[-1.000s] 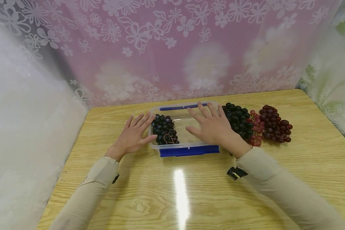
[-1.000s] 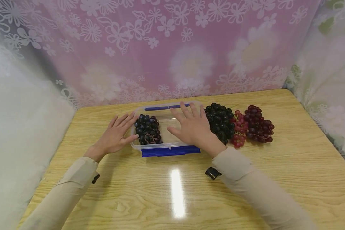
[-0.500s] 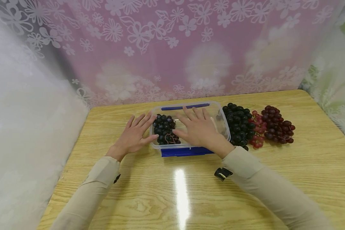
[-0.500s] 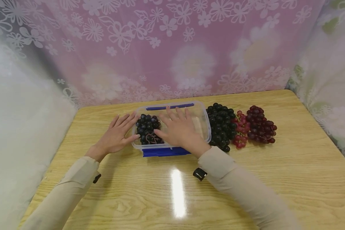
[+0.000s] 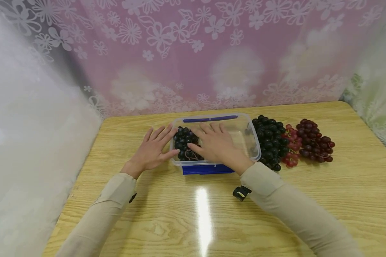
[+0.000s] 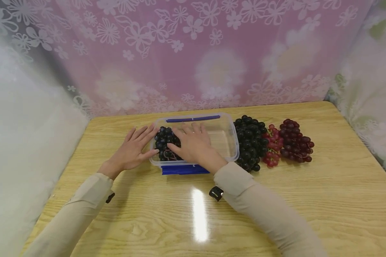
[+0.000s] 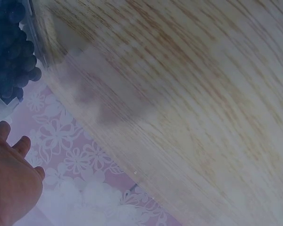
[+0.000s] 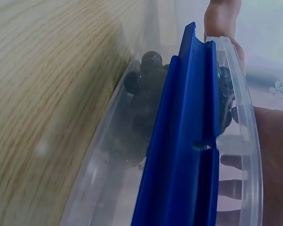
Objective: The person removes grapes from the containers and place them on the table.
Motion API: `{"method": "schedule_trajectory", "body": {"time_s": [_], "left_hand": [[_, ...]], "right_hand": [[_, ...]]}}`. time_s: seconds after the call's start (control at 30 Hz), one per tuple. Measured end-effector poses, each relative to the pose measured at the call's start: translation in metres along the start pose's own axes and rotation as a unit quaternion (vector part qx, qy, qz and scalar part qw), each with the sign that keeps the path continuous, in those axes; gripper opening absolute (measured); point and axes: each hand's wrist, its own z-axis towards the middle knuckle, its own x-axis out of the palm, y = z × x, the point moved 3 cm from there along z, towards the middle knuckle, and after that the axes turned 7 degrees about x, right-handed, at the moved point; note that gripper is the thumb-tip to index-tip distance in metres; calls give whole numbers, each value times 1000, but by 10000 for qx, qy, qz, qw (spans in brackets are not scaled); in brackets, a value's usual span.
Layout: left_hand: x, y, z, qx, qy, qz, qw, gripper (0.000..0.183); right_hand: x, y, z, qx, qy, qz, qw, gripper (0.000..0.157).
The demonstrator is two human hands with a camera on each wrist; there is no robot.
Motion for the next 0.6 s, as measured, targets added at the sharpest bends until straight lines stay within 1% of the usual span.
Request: {"method": "schedule_trajectory", "body": {"time_s": [0.17, 0.27, 0.4, 0.53, 0.6], "left_hand": [[0, 0, 1, 26, 2, -11, 10000, 76], [0, 0, 1, 31, 1, -2, 10000, 76], [0, 0, 0, 30, -9, 1, 10000, 75], [1, 0, 0, 21, -18, 3, 10000, 75], [1, 0, 0, 23, -18, 11, 10000, 75]], "right_hand": [[2, 5, 3, -82, -35, 126, 9999, 66], [3, 6, 5, -103, 72, 251, 9996, 65], [4, 8, 7, -169, 185, 632, 9977, 63], [3, 10, 10, -167, 186, 990, 9948, 60], [2, 10, 11, -139, 171, 1075, 9940, 59]]}}
